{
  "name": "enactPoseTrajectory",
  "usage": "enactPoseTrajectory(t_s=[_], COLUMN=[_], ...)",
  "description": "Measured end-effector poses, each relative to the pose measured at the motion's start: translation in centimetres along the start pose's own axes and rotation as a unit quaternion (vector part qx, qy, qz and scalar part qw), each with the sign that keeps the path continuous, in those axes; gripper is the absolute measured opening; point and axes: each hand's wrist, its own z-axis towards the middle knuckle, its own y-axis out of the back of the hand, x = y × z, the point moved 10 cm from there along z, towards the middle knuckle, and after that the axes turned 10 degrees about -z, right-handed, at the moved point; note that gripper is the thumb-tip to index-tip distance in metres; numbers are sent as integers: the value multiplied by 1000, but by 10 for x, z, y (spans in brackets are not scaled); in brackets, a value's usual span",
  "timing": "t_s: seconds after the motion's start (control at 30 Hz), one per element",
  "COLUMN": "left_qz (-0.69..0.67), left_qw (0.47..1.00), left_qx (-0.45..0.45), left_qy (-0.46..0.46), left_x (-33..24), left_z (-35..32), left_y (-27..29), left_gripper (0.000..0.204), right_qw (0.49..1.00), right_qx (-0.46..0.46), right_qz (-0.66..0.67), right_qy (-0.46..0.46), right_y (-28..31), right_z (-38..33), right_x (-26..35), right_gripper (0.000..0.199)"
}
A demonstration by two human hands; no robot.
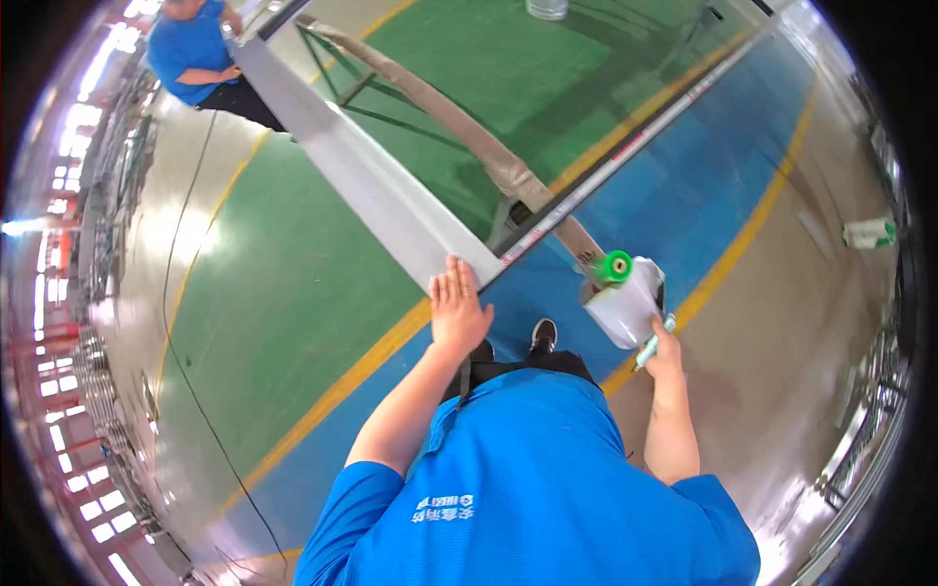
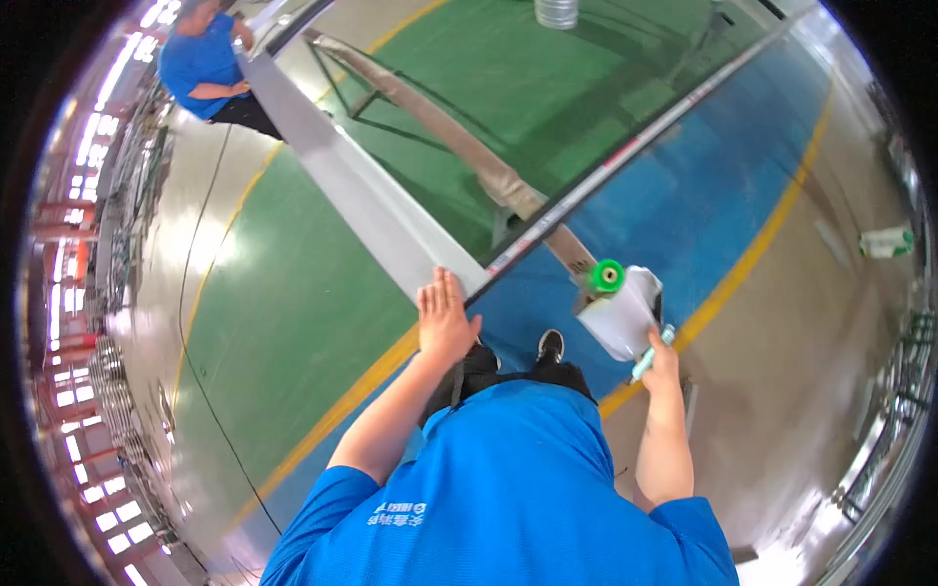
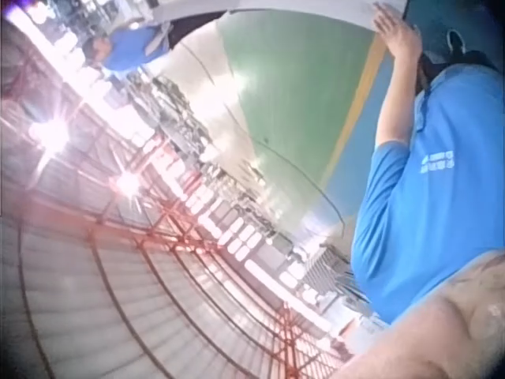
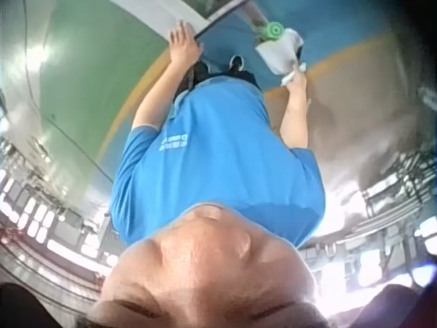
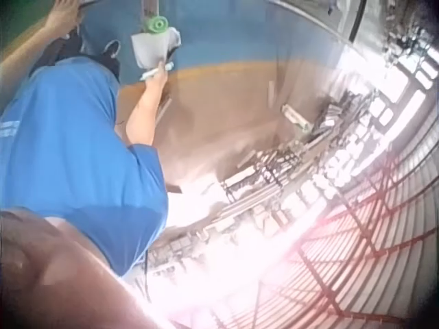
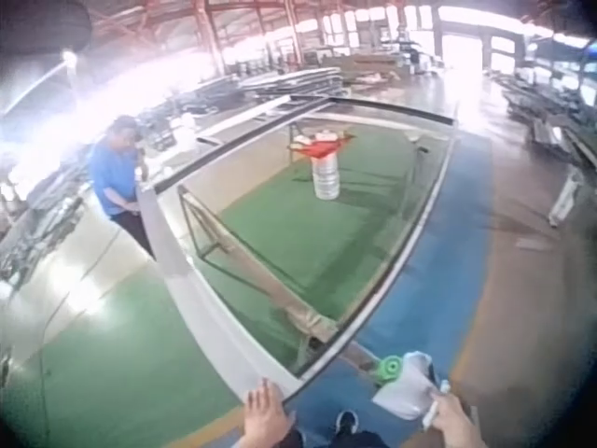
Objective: Applying white protective tape to the edges of a large metal frame in a fabrication floor.
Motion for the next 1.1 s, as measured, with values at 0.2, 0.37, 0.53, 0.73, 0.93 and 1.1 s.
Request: enactPoseTrajectory(t_s=[0.2, 0.37, 0.53, 0.73, 0.93, 1.1], left_qz=[-55, -24, -11, 35, 82, 120], left_qw=[995, 985, 983, 986, 984, 982], left_qx=[22, 47, 40, 103, -36, -48], left_qy=[-85, -161, -178, -126, -154, -138], left_x=[20, 69, 131, 178, 249, 238], left_z=[-4, 10, 53, 121, 182, 199], left_y=[13, 40, 74, 103, 125, 134], left_gripper=[87, 82, 83, 80, 76, 72], right_qw=[988, 927, 917, 913, 962, 979], right_qx=[-151, -344, -324, -340, -161, -121], right_qz=[15, 38, 96, 103, 6, -40], right_qy=[30, 143, 213, 200, 219, 161], right_y=[23, 45, -56, -163, -297, -318], right_z=[-2, -67, -193, -266, -249, -222], right_x=[-2, 21, 67, 78, 125, 112], right_gripper=[33, 22, 23, 43, 23, 24])
